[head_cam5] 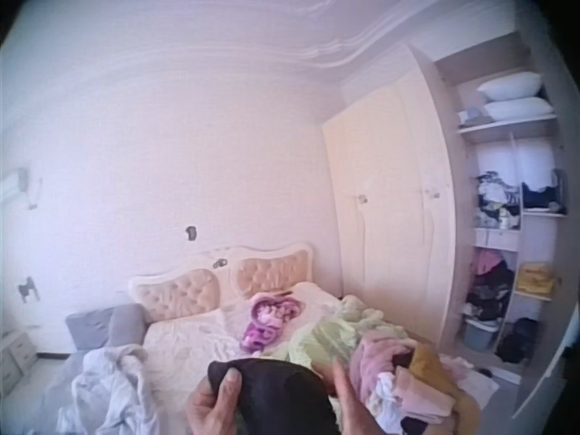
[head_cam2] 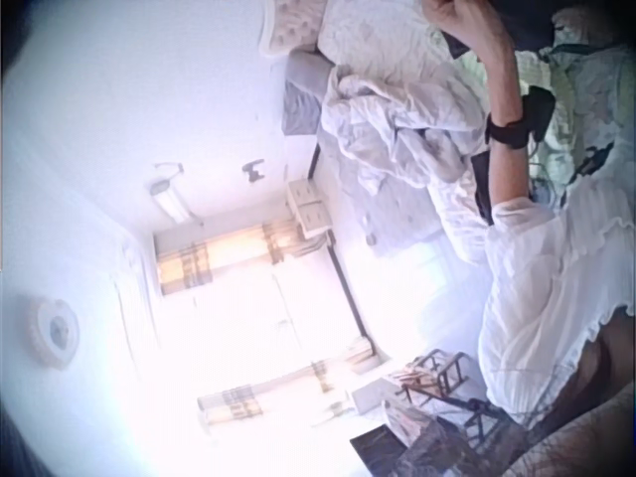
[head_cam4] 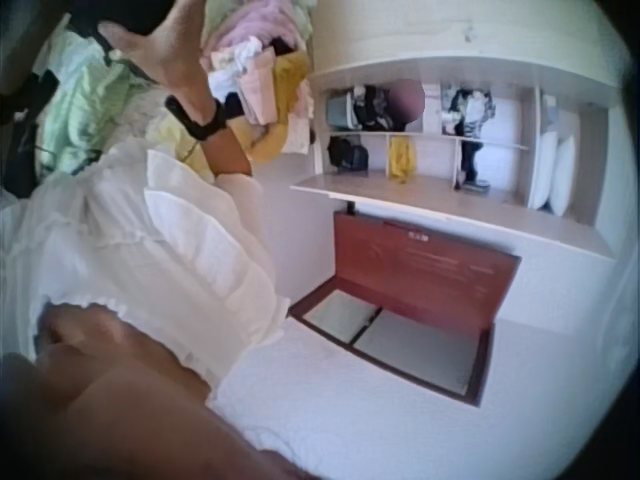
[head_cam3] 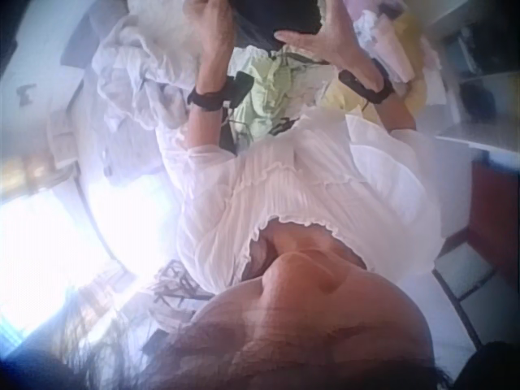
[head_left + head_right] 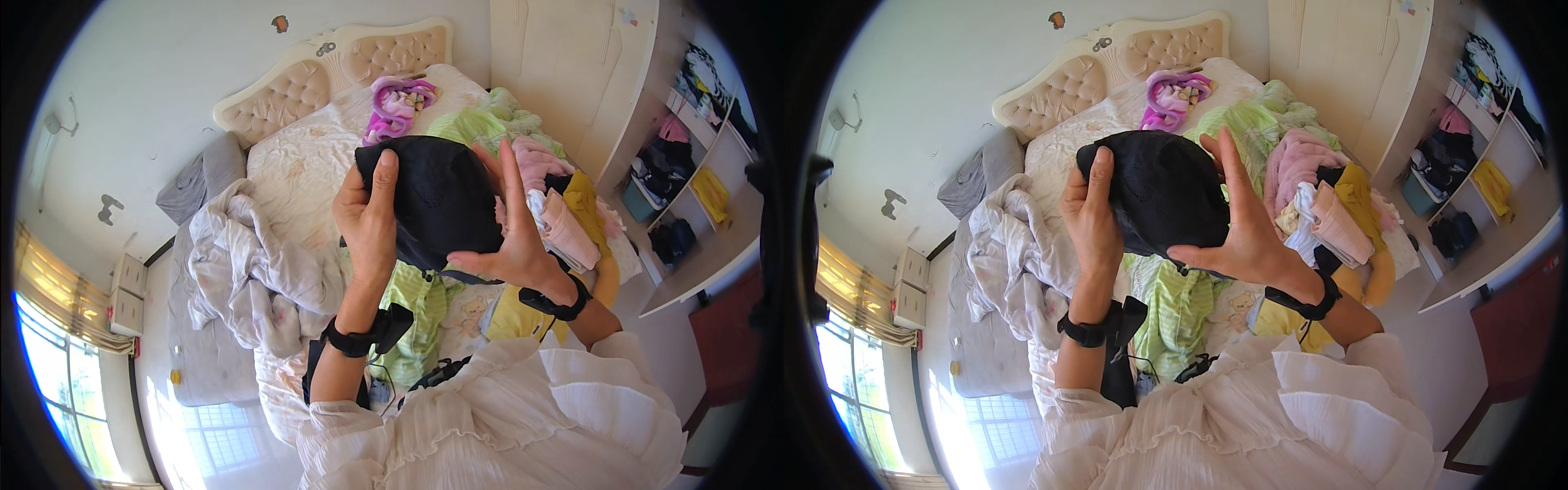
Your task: The person folds a black pair of pants and a yellow jacket on a bed, smoothing and aligning each item before stacking them. The person then picks up a white shirt and begins to fold it.
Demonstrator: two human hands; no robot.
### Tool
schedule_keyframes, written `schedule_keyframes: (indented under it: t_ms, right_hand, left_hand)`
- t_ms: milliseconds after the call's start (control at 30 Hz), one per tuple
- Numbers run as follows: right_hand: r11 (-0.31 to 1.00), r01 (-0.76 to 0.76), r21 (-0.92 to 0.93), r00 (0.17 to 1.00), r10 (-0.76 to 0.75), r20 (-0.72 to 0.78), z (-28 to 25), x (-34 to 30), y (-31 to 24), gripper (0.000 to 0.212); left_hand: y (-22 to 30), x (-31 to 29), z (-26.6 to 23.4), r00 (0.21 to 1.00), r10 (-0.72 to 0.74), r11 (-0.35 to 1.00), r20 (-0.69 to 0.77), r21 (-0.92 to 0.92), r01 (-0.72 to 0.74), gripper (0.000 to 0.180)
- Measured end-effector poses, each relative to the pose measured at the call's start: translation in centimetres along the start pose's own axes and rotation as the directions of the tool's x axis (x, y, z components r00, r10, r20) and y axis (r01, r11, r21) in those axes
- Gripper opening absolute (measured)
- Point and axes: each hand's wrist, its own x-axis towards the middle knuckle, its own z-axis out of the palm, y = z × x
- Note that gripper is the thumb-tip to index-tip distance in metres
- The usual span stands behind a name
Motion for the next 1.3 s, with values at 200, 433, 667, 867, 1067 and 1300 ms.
schedule_keyframes:
  t_ms: [200, 433, 667, 867, 1067, 1300]
  right_hand:
    - [0.993, -0.122, 0.008, 0.987, 0.12, 0.106, 0.5, 1.5, 0.1, 0.098]
    - [0.988, -0.142, 0.064, 0.974, 0.127, 0.19, 0.2, 1.9, -0.3, 0.055]
    - [0.983, -0.183, 0.015, 0.923, 0.166, 0.347, -1.0, 1.8, -2.3, 0.048]
    - [0.975, -0.221, -0.025, 0.922, 0.218, 0.321, -1.3, 2.2, -0.6, 0.049]
    - [0.877, -0.47, -0.101, 0.845, 0.48, 0.233, -1.2, 1.9, 5.8, 0.045]
    - [0.837, -0.52, -0.169, 0.805, 0.546, 0.232, 1.7, 0.4, 11.6, 0.041]
  left_hand:
    - [0.9, -0.1, -1.9, 0.993, -0.117, 0.993, 0.023, -0.013, 0.117, 0.023]
    - [0.9, -1.0, -6.3, 0.965, -0.25, 0.942, 0.072, 0.248, 0.226, 0.026]
    - [-2.5, -3.0, -10.7, 0.98, -0.2, 0.978, 0.019, 0.064, 0.199, 0.047]
    - [-10.5, -8.7, -11.3, 0.506, -0.734, 0.551, 0.453, -0.037, 0.833, 0.077]
    - [-16.4, -16.5, -15.5, 0.188, -0.801, 0.167, 0.569, -0.09, 0.982, 0.084]
    - [-15.8, -21.8, -16.6, 0.233, -0.837, 0.31, 0.496, 0.078, 0.948, 0.052]
